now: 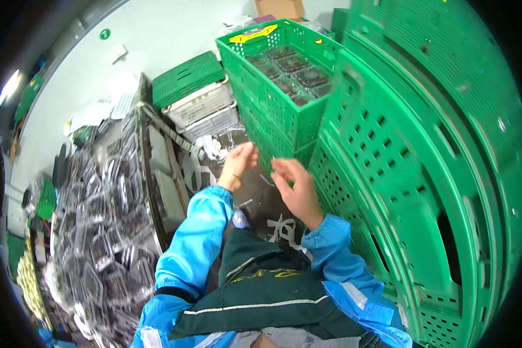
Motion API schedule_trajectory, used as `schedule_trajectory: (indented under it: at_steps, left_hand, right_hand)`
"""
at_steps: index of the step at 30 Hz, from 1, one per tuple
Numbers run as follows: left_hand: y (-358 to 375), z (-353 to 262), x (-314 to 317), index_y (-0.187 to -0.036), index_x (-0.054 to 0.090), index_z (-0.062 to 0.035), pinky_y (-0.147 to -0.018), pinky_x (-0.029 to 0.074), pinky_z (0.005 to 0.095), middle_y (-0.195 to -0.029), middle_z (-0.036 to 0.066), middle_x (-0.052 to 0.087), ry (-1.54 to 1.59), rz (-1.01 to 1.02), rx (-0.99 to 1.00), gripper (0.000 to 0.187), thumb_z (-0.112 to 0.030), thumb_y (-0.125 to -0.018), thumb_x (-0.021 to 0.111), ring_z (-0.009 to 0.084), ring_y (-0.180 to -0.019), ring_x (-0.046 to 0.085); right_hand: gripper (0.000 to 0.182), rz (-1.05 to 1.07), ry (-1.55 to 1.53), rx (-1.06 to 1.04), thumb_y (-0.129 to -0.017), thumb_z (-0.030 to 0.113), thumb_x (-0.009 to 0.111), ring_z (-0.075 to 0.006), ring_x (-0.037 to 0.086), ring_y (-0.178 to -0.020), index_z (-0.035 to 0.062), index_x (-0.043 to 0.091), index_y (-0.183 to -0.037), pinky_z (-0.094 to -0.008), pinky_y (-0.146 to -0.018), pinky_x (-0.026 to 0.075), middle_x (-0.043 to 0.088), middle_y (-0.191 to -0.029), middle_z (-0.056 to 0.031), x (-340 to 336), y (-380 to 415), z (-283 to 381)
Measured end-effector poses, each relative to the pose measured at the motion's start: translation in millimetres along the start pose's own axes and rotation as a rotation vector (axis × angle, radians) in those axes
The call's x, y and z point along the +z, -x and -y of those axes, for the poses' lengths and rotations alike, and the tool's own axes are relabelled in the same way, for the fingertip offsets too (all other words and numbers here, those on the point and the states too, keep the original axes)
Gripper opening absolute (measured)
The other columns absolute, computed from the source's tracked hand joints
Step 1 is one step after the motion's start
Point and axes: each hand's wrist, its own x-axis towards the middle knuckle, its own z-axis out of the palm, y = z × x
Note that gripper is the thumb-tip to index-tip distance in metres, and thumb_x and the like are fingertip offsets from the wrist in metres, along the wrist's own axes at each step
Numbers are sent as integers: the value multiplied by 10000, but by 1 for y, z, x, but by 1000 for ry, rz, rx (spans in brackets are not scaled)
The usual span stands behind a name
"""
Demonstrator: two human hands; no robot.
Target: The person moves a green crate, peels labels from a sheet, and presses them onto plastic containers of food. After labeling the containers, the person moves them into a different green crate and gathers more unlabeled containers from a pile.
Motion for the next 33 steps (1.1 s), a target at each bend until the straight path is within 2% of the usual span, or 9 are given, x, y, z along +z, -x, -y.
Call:
schedule_trajectory:
  at_steps: [3,8,13,15,18,21,27,29,33]
  left_hand:
    - [-90,-28,-17,-1017,624,-54,-660,509,259,-900,15,643,79,-12,41,305,-329,-887,601,106,-747,590]
    - [-274,-137,-57,-1329,408,-34,-781,494,326,-1226,116,515,55,-169,64,727,-433,-788,685,204,-1018,546]
    - [-430,-192,-69,-1420,200,-58,-854,443,439,-1353,135,391,-132,-305,98,1067,-474,-634,789,303,-1192,411]
    - [-468,-204,-67,-1422,193,-60,-894,440,432,-1354,183,375,-347,-335,55,1092,-370,-584,820,315,-1212,401]
    - [-506,-213,-67,-1407,193,-38,-961,406,445,-1360,234,352,-297,-185,-32,1059,-234,-540,770,354,-1226,396]
    - [-502,-211,-70,-1373,215,-5,-972,409,450,-1340,267,360,-397,-173,-37,1004,-150,-522,727,390,-1190,435]
    - [-459,-239,-159,-1224,371,-97,-691,515,500,-995,113,511,38,-114,-242,663,-22,-629,654,278,-871,565]
    - [-457,-216,-204,-1163,452,-111,-636,521,514,-931,74,535,254,-39,-67,532,-2,-668,614,242,-787,571]
    - [-442,-228,-291,-1131,511,-101,-649,545,486,-940,67,582,411,-130,11,457,3,-693,587,213,-780,588]
  right_hand:
    - [350,-291,581,-355,-759,49,651,-315,518,-1109,5,572,-1097,-370,-940,412,526,-1173,-175,4,-75,21]
    - [519,-822,1026,-186,-775,134,659,-369,402,-1233,-5,476,-1241,-420,-1043,304,438,-1304,-245,-6,-187,7]
    - [617,-909,730,137,-822,127,639,-291,363,-1288,-90,356,-1325,-346,-1078,245,399,-1368,-237,-90,-211,-68]
    - [603,-886,640,254,-820,109,629,-260,477,-1163,-75,362,-1328,-336,-999,342,506,-1259,-198,-132,-208,-79]
    - [374,-946,443,319,-831,146,644,-72,472,-640,-33,543,-1142,-225,-557,379,553,-764,-21,-135,-219,-68]
    - [360,-1001,654,296,-845,160,623,-71,373,-587,-27,574,-1149,-219,-541,301,443,-662,28,-134,-217,-48]
    - [534,-936,747,172,-904,185,521,-62,385,-681,24,360,-1386,-202,-613,321,567,-992,3,-85,-289,92]
    - [506,-671,565,123,-918,205,495,-119,532,-906,40,379,-1383,-234,-784,415,581,-1072,-90,-110,-310,105]
    - [485,-671,504,-101,-923,105,445,-91,527,-917,-6,342,-1384,-204,-789,408,565,-1115,-63,-32,-453,85]
